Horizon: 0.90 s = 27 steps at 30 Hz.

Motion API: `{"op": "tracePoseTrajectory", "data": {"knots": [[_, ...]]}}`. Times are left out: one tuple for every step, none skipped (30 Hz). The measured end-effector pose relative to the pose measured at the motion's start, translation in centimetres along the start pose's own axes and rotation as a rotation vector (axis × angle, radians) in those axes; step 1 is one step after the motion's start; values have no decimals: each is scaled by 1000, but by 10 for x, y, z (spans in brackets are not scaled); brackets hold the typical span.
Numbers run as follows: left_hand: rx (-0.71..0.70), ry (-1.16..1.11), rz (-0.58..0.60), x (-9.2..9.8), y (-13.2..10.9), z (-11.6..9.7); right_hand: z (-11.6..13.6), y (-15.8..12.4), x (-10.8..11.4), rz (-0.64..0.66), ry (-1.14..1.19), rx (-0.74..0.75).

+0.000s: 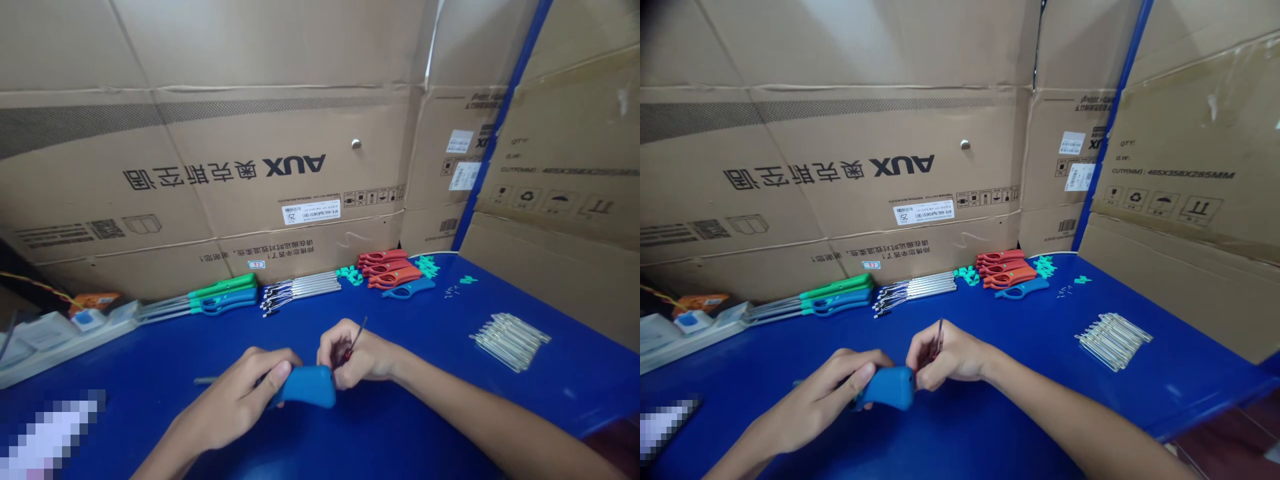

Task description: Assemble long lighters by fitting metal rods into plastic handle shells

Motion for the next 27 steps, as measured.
{"op": "tracePoseTrajectory", "data": {"knots": [[15, 29, -52, 6, -1, 2, 2, 1, 0, -12, 90, 37], [28, 56, -102, 11, -2, 4, 5, 1, 0, -23, 172, 74], [46, 67, -147, 16, -3, 6, 8, 1, 1, -38, 241, 111], [68, 49, -178, 19, -4, 8, 11, 0, 2, -59, 294, 143], [93, 6, -198, 20, -5, 12, 13, -1, 3, -85, 334, 172], [117, -59, -204, 18, -5, 15, 16, -2, 6, -115, 363, 198], [141, -143, -199, 15, -5, 18, 18, -3, 9, -148, 382, 220], [162, -235, -184, 10, -5, 21, 19, -4, 13, -188, 394, 235], [181, -324, -165, 4, -4, 23, 20, -4, 17, -231, 393, 245], [196, -405, -145, -2, -3, 24, 21, -5, 22, -284, 372, 253], [211, -467, -135, -7, -2, 25, 21, -7, 28, -348, 319, 261], [224, -502, -134, -11, -1, 25, 23, -9, 33, -424, 230, 273], [237, -504, -136, -13, 0, 27, 24, -11, 38, -506, 114, 288], [255, -483, -130, -15, 1, 28, 26, -14, 41, -586, -17, 310], [282, -448, -116, -17, 1, 31, 28, -17, 42, -660, -156, 338], [315, -406, -91, -20, 0, 34, 30, -19, 41, -719, -296, 370], [345, -364, -60, -23, -1, 36, 31, -21, 37, -762, -433, 408], [369, -329, -28, -25, -2, 39, 31, -22, 32, -793, -565, 454], [384, -299, -1, -27, -3, 41, 31, -23, 26, -807, -698, 495], [392, -268, 23, -28, -4, 43, 30, -22, 20, -809, -825, 526], [400, -228, 44, -28, -5, 44, 28, -21, 14, -804, -937, 546], [410, -176, 63, -28, -7, 46, 26, -20, 10, -791, -1032, 553], [418, -118, 74, -27, -8, 48, 23, -18, 7, -775, -1113, 549], [417, -56, 75, -25, -8, 49, 21, -16, 5, -761, -1185, 537], [406, 1, 67, -22, -8, 49, 20, -14, 3, -752, -1249, 520], [389, 52, 48, -19, -7, 49, 18, -13, 3, -750, -1307, 499], [373, 90, 25, -17, -6, 48, 17, -11, 2, -751, -1360, 473]]}}
Point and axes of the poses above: each hand's wrist, its own y-axis towards the middle knuckle, its own x-axis out of the back of the hand, z = x × y, the point moved 9 cm from there along y, towards the middle knuckle, and after that the axes turned 14 degrees about -x, right-handed, at the moved point
